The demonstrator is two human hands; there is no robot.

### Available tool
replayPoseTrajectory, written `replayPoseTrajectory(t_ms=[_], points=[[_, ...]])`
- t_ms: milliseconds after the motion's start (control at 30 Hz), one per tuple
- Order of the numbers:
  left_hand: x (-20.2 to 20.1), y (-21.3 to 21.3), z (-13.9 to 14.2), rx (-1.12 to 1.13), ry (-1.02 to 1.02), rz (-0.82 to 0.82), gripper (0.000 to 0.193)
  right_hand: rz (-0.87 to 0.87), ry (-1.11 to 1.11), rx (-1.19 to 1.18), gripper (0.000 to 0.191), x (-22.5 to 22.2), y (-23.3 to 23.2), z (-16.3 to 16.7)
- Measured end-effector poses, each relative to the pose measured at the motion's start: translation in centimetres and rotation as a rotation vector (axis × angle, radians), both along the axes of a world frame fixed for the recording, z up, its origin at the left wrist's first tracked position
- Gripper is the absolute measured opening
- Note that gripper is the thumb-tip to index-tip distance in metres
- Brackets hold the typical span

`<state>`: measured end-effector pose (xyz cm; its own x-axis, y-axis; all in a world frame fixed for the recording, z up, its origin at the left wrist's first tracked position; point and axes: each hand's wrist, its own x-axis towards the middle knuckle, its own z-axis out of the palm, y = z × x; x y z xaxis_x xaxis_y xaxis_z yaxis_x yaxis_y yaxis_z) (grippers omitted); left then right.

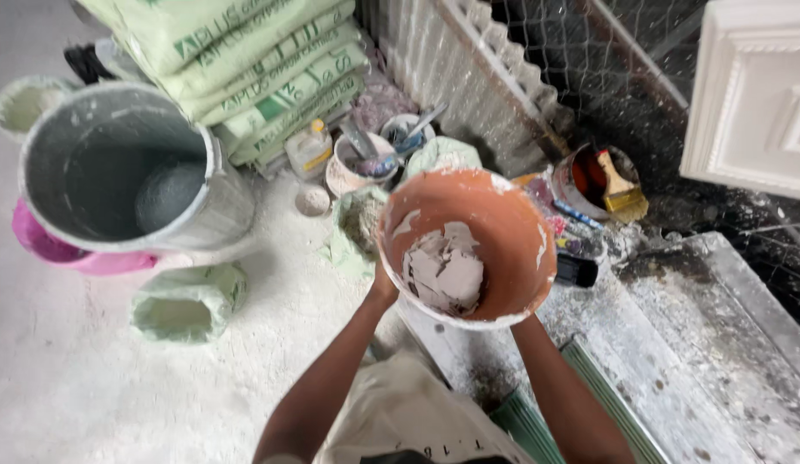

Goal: The person scrapes dried plaster residue out of a terracotta bowl by hand, taps and shakes the bowl to loosen debris, then fills it with water poured from a pink cup and swirls it to rinse. They then scoop white plaster powder from a lined sack into the bowl.

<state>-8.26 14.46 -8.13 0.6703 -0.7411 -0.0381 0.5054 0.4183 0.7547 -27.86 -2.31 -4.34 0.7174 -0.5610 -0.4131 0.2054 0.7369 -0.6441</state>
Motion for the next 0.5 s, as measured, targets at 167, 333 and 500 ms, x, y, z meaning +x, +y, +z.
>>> replayPoseTrajectory(t_ms=[167,333,500], points=[[1.1,0.3,3.4,0.009,0.384,-0.311,0.072,-0.139,-0.05,0.067,0.064,-2.4,-3.1,-2.4],[-0.1,-1.7,4.3,0.248,-0.007,-0.291,0.06,-0.223,0.117,-0.013,0.058,-4.6,-4.8,-4.1],[-0.6,-3.7,3.4,0.433,-0.04,-0.145,0.049,-0.536,0.569,-1.018,0.036,-4.4,-5.9,-0.9]])
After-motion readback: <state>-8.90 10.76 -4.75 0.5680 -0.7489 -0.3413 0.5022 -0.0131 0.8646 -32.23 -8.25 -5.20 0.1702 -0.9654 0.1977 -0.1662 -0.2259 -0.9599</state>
